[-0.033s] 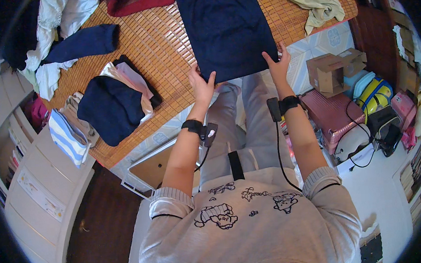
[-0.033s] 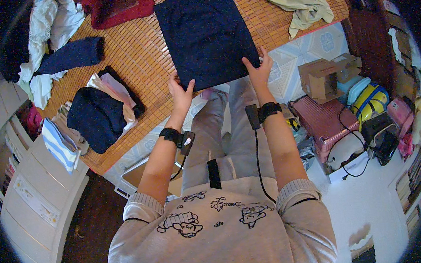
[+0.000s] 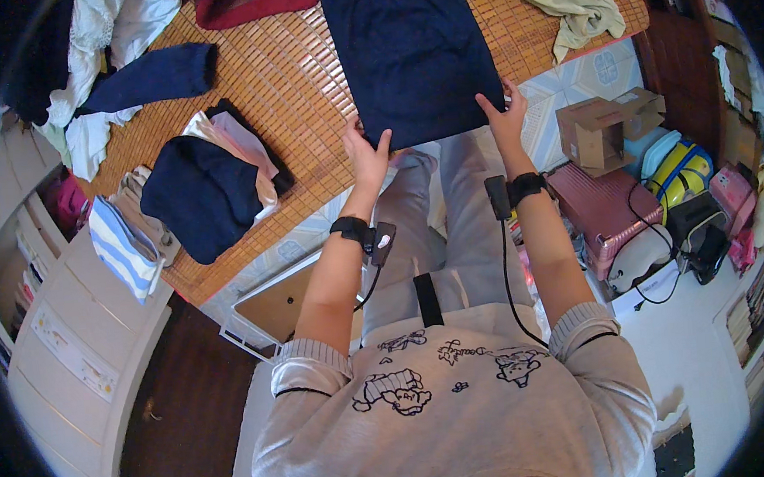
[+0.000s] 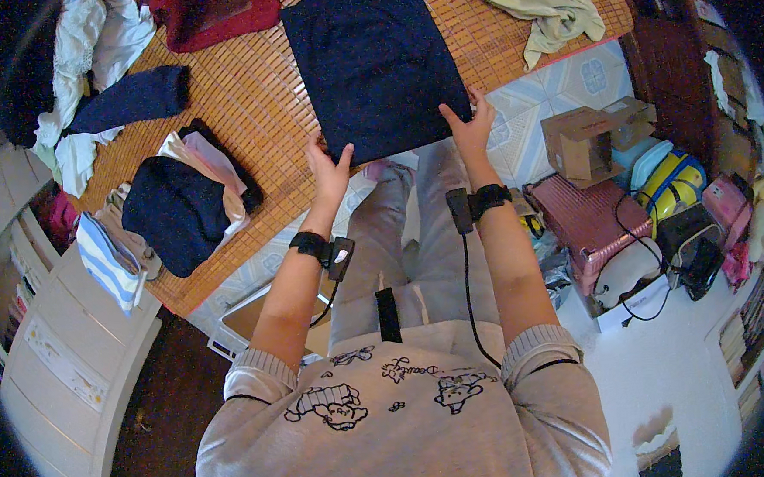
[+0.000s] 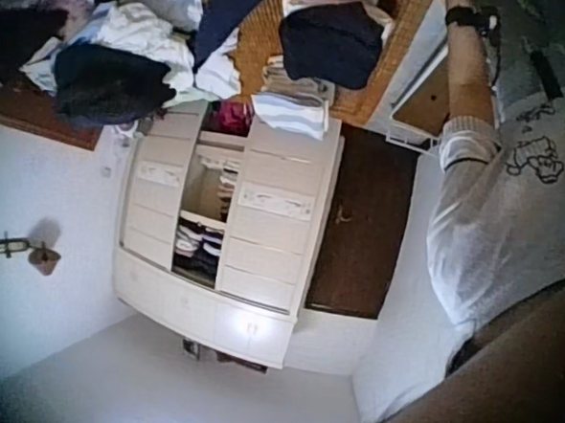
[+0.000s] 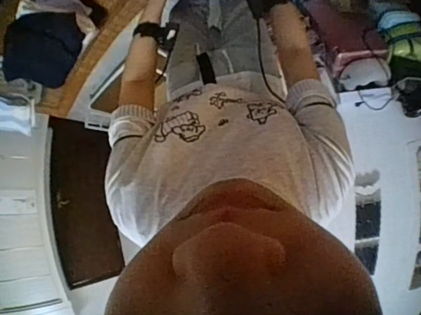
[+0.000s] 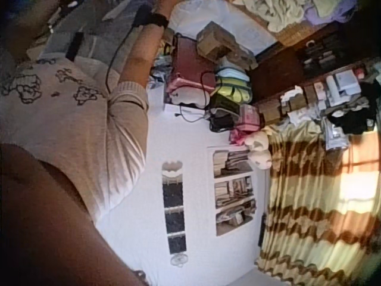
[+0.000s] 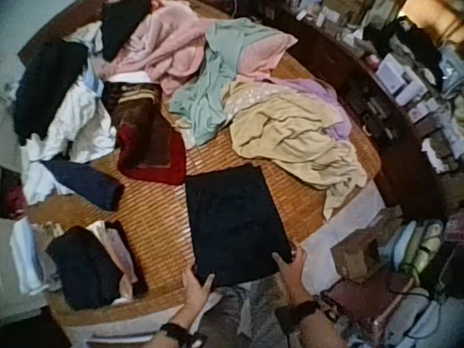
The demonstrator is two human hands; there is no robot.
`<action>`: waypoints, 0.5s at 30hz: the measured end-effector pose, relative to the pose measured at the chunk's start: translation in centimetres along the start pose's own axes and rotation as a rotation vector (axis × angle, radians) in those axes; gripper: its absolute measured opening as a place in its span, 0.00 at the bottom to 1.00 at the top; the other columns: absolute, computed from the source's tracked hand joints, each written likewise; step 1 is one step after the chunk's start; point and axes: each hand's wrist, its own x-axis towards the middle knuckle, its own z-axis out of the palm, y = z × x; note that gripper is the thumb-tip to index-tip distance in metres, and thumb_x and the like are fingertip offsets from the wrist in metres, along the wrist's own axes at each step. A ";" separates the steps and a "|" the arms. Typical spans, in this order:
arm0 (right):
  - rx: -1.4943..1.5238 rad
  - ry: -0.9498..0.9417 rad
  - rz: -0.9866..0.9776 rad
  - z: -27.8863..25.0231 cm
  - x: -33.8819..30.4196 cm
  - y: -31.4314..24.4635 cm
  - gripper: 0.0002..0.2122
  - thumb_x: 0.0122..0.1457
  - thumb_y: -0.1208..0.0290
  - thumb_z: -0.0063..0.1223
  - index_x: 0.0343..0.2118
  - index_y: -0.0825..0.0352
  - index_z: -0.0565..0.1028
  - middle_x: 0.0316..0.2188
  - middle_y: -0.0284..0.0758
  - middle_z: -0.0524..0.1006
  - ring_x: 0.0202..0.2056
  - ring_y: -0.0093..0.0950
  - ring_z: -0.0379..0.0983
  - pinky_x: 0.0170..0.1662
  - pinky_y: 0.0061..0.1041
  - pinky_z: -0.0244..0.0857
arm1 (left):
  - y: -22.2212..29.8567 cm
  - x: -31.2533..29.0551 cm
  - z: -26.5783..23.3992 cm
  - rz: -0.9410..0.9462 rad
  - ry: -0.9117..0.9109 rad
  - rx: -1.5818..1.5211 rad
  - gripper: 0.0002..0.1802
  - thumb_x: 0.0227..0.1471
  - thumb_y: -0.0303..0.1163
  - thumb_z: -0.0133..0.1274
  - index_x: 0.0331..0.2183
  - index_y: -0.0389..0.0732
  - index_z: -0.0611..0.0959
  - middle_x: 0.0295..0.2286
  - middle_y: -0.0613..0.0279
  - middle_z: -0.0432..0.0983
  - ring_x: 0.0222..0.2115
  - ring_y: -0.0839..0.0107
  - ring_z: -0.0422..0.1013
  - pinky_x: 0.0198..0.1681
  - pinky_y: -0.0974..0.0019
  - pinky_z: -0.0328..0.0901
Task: The user is folding several pieces of clothing, including pants and a jacket, on a bed.
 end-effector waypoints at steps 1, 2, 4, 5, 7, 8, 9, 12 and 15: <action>0.003 0.002 -0.001 -0.1 -0.1 0.0 0.32 0.38 0.61 0.64 0.46 0.70 0.63 0.41 0.43 0.66 0.42 0.35 0.63 0.45 0.31 0.57 | 0.1 -0.1 0.0 -0.064 0.017 -0.023 0.37 0.36 0.29 0.59 0.47 0.33 0.59 0.40 0.49 0.59 0.39 0.59 0.58 0.44 0.61 0.55; 0.159 -0.086 0.144 -0.4 0.0 0.1 0.32 0.38 0.63 0.65 0.47 0.68 0.62 0.40 0.42 0.67 0.41 0.33 0.65 0.44 0.29 0.58 | -0.2 0.0 0.0 -0.060 0.017 -0.023 0.37 0.36 0.29 0.59 0.47 0.33 0.59 0.40 0.49 0.59 0.39 0.59 0.58 0.44 0.61 0.55; 0.323 -0.182 0.287 -1.2 0.1 -1.0 0.33 0.38 0.64 0.65 0.47 0.67 0.61 0.40 0.41 0.68 0.39 0.31 0.66 0.43 0.27 0.60 | -1.2 0.1 -0.4 -0.097 -0.096 -0.292 0.39 0.34 0.24 0.58 0.48 0.35 0.57 0.41 0.51 0.58 0.42 0.62 0.58 0.47 0.61 0.54; 0.378 -0.256 0.323 -1.8 0.2 -1.4 0.32 0.39 0.67 0.64 0.48 0.65 0.60 0.40 0.40 0.69 0.39 0.29 0.67 0.43 0.25 0.60 | -1.7 -0.1 -0.6 -0.095 -0.094 -0.289 0.39 0.34 0.24 0.58 0.48 0.35 0.57 0.41 0.51 0.58 0.42 0.62 0.58 0.47 0.61 0.54; 0.435 -0.322 0.353 -3.2 0.5 -2.1 0.32 0.40 0.70 0.63 0.49 0.64 0.59 0.40 0.39 0.69 0.38 0.27 0.68 0.43 0.24 0.61 | -1.8 0.1 -0.9 0.014 -0.248 -0.422 0.47 0.33 0.17 0.54 0.53 0.41 0.47 0.48 0.49 0.54 0.49 0.60 0.55 0.51 0.63 0.52; 0.533 -0.419 0.335 -4.0 0.4 -2.4 0.33 0.41 0.74 0.60 0.51 0.62 0.57 0.42 0.39 0.68 0.40 0.27 0.66 0.44 0.23 0.60 | -1.9 0.3 -1.3 0.019 -0.246 -0.421 0.47 0.33 0.17 0.54 0.53 0.41 0.47 0.48 0.49 0.54 0.49 0.60 0.55 0.51 0.63 0.52; 0.629 -0.517 0.316 -4.8 0.3 -2.7 0.34 0.41 0.78 0.57 0.53 0.60 0.55 0.45 0.39 0.66 0.43 0.27 0.65 0.45 0.23 0.59 | -1.9 0.4 -1.6 0.004 -0.329 -0.491 0.48 0.33 0.16 0.53 0.54 0.42 0.46 0.50 0.50 0.52 0.50 0.61 0.53 0.52 0.64 0.50; 0.307 -0.650 -0.112 -6.8 0.4 -3.9 0.35 0.39 0.85 0.51 0.55 0.59 0.54 0.51 0.38 0.60 0.48 0.27 0.60 0.50 0.22 0.54 | -0.7 1.3 -2.8 -0.053 -0.481 -0.577 0.51 0.31 0.14 0.50 0.55 0.43 0.44 0.53 0.51 0.48 0.53 0.61 0.49 0.54 0.65 0.47; 0.364 -0.988 0.052 -8.7 1.0 -5.8 0.39 0.37 0.84 0.49 0.57 0.56 0.51 0.57 0.36 0.50 0.57 0.28 0.46 0.58 0.27 0.39 | -0.1 1.6 -4.1 -0.016 -0.535 -0.558 0.51 0.31 0.14 0.50 0.56 0.45 0.45 0.53 0.53 0.50 0.52 0.63 0.51 0.52 0.67 0.51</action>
